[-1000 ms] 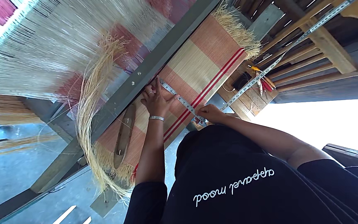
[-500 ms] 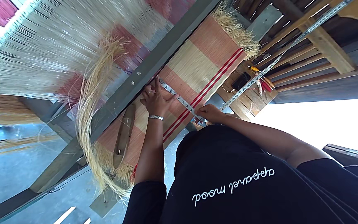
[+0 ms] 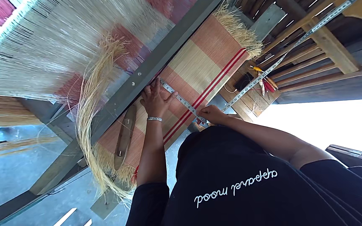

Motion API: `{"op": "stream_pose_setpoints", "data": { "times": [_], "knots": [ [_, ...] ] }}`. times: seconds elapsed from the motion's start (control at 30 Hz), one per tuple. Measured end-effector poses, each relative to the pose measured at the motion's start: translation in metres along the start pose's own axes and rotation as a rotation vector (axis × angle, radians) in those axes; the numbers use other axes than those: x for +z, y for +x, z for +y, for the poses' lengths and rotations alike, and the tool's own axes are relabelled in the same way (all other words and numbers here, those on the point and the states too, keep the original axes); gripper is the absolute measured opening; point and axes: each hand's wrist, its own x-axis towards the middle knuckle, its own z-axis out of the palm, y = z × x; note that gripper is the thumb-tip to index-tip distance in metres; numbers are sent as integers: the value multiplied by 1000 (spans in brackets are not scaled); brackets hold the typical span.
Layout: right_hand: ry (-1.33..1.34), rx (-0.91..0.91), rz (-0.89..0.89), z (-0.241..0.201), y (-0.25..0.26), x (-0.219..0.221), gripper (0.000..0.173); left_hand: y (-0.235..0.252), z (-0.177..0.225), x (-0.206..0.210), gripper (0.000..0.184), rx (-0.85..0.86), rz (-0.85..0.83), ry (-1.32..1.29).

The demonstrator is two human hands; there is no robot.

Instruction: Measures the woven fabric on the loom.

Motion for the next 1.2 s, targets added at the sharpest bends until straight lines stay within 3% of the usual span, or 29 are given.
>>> {"op": "stream_pose_setpoints", "data": {
  "times": [0.17, 0.43, 0.57, 0.77, 1.2],
  "knots": [
    [6, 32, 2, -6, -3, 1, 44, 1, -1, 0, 64, -49, 92, -190],
    [1, 34, 22, -2, -2, 4, 45, 13, -3, -4, 48, -122, 112, -338],
    [0, 37, 31, -4, -2, 4, 46, 26, -12, -9, 44, -91, 128, -345],
    [-13, 49, 32, -8, -4, 3, 45, 27, 3, -10, 60, -180, 190, -262],
    [-32, 9, 28, -2, 0, 2, 46, 27, 13, -3, 53, -240, 188, -210]
  ]
}}
